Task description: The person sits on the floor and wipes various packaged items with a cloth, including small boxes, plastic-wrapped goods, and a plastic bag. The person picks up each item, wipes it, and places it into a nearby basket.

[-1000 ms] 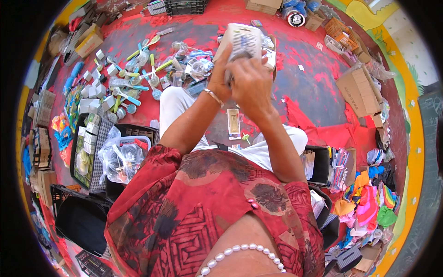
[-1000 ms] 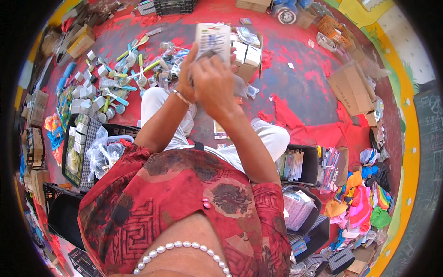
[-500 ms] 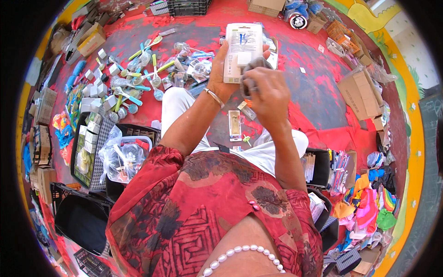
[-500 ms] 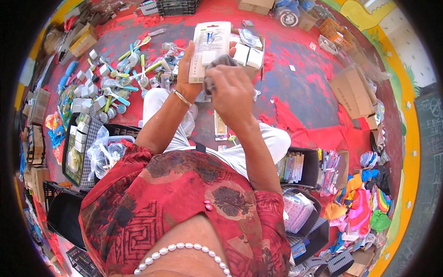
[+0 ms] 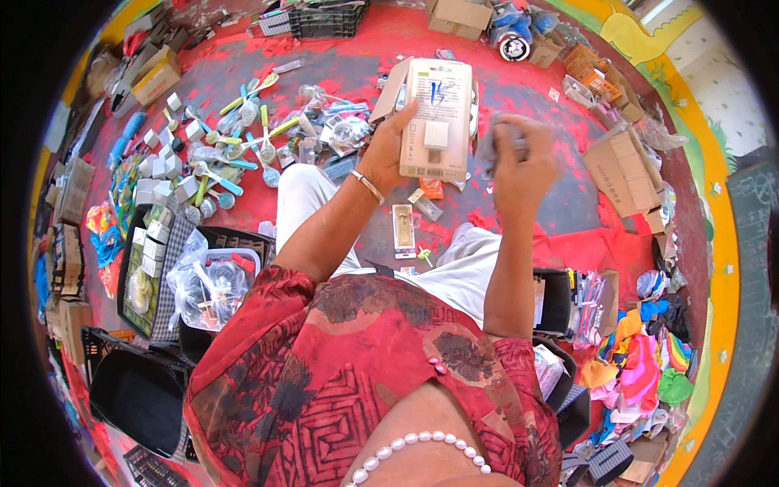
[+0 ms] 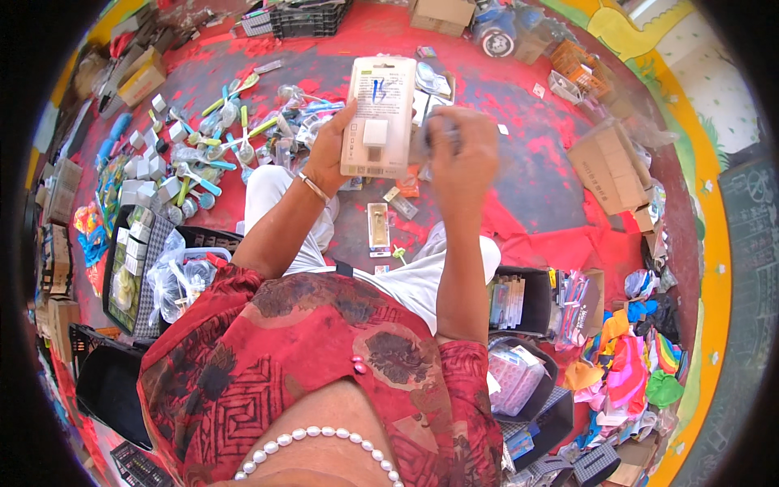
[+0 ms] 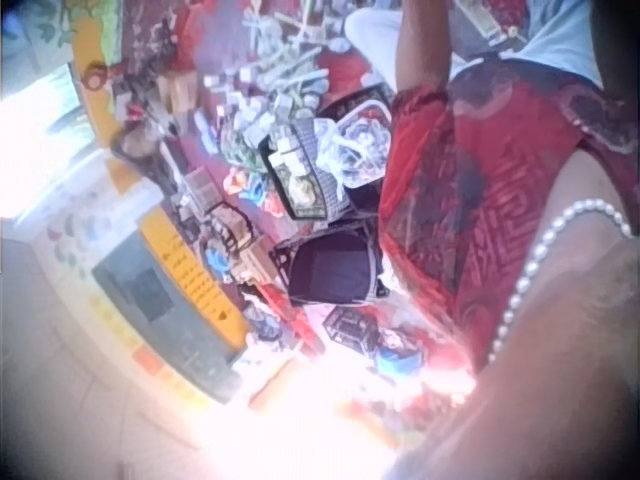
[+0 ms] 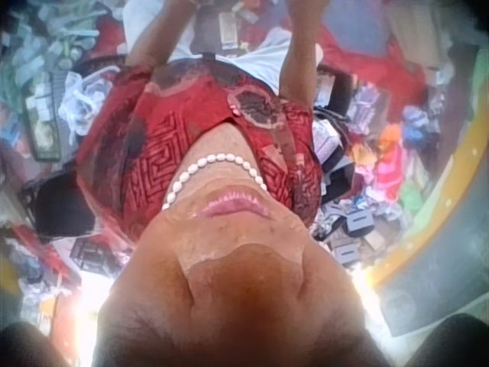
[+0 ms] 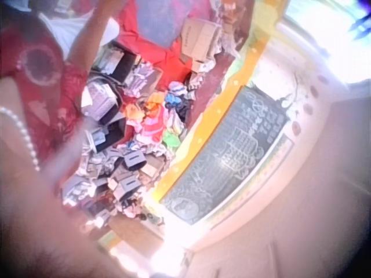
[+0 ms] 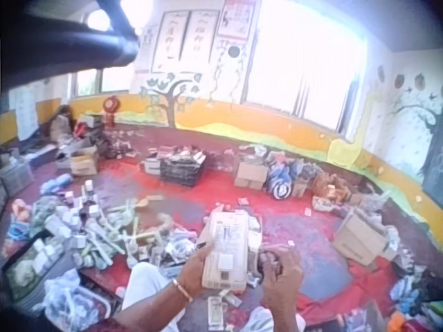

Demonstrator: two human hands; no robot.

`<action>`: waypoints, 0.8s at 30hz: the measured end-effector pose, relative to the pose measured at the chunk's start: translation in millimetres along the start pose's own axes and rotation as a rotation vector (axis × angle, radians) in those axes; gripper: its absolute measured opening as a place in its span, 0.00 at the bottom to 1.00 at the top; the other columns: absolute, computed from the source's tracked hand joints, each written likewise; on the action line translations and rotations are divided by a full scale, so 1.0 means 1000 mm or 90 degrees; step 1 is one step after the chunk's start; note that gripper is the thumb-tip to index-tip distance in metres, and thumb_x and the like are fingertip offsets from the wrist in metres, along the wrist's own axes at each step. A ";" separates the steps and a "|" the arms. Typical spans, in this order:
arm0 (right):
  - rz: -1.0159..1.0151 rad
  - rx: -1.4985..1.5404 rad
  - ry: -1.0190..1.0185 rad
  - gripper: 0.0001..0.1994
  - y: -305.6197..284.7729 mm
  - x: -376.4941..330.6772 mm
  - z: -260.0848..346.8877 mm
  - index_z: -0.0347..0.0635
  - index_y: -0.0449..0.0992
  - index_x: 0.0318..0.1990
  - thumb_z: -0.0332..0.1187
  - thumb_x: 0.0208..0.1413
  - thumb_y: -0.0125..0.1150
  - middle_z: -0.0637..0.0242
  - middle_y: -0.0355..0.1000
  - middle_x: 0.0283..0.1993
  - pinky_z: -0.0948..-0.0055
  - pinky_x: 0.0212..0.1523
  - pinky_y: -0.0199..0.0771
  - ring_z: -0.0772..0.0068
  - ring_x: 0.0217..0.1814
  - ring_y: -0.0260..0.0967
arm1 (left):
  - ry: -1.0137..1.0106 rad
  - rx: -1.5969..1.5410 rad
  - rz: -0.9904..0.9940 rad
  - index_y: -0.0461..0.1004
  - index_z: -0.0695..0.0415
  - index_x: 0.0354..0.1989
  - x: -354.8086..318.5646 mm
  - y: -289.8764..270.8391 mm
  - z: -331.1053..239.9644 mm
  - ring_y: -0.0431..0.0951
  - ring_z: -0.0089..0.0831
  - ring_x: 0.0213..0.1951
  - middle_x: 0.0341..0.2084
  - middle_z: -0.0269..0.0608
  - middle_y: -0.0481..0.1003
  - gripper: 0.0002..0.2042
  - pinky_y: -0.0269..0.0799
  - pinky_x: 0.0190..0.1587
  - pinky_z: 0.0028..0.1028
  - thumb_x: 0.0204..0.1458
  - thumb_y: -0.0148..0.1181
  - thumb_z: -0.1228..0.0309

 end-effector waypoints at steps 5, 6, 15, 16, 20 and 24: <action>0.117 -0.110 -0.139 0.06 0.018 0.004 0.014 0.43 0.74 0.32 0.27 0.44 0.60 0.61 0.69 0.32 0.66 0.38 0.66 0.58 0.37 0.66 | -0.083 0.090 0.064 0.59 0.61 0.55 -0.010 0.000 0.001 0.73 0.39 0.46 0.47 0.47 0.69 0.24 0.72 0.47 0.39 0.55 0.50 0.59; 0.106 -0.138 -0.136 0.06 0.019 0.009 0.010 0.43 0.74 0.32 0.28 0.44 0.60 0.61 0.69 0.32 0.65 0.38 0.66 0.58 0.37 0.66 | -0.095 0.133 0.034 0.60 0.61 0.54 -0.012 -0.001 0.002 0.74 0.37 0.45 0.45 0.46 0.70 0.22 0.72 0.47 0.38 0.55 0.50 0.60; -0.054 -0.224 0.006 0.05 0.000 0.073 -0.029 0.45 0.74 0.31 0.31 0.45 0.57 0.60 0.70 0.31 0.63 0.36 0.68 0.57 0.38 0.67 | -0.147 0.156 0.075 0.61 0.64 0.53 -0.025 0.009 0.005 0.74 0.36 0.45 0.46 0.48 0.70 0.22 0.72 0.47 0.34 0.55 0.51 0.63; -0.055 -0.153 0.054 0.05 -0.005 0.071 -0.026 0.45 0.74 0.31 0.32 0.46 0.57 0.60 0.70 0.30 0.63 0.36 0.68 0.57 0.38 0.68 | -0.144 0.163 0.059 0.61 0.64 0.53 -0.025 0.008 0.005 0.74 0.35 0.45 0.46 0.48 0.70 0.21 0.72 0.47 0.34 0.54 0.51 0.63; 0.085 -0.089 -0.161 0.08 -0.001 0.042 0.009 0.42 0.75 0.34 0.34 0.48 0.58 0.61 0.73 0.35 0.66 0.42 0.68 0.59 0.38 0.69 | -0.152 0.208 0.090 0.64 0.63 0.50 -0.022 0.011 0.008 0.75 0.33 0.43 0.44 0.46 0.71 0.18 0.73 0.44 0.32 0.53 0.53 0.67; 0.117 -0.233 -0.227 0.07 0.018 0.031 0.003 0.43 0.75 0.34 0.31 0.47 0.58 0.62 0.72 0.34 0.67 0.39 0.69 0.60 0.39 0.69 | -0.165 0.337 -0.016 0.64 0.63 0.50 -0.025 0.008 0.011 0.75 0.31 0.41 0.42 0.43 0.72 0.18 0.74 0.41 0.31 0.52 0.54 0.70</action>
Point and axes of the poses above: each hand's wrist, its own x-axis towards the middle knuckle, its own y-axis out of the palm, z = x × y, the point moved 3 cm from there along x, towards the middle knuckle
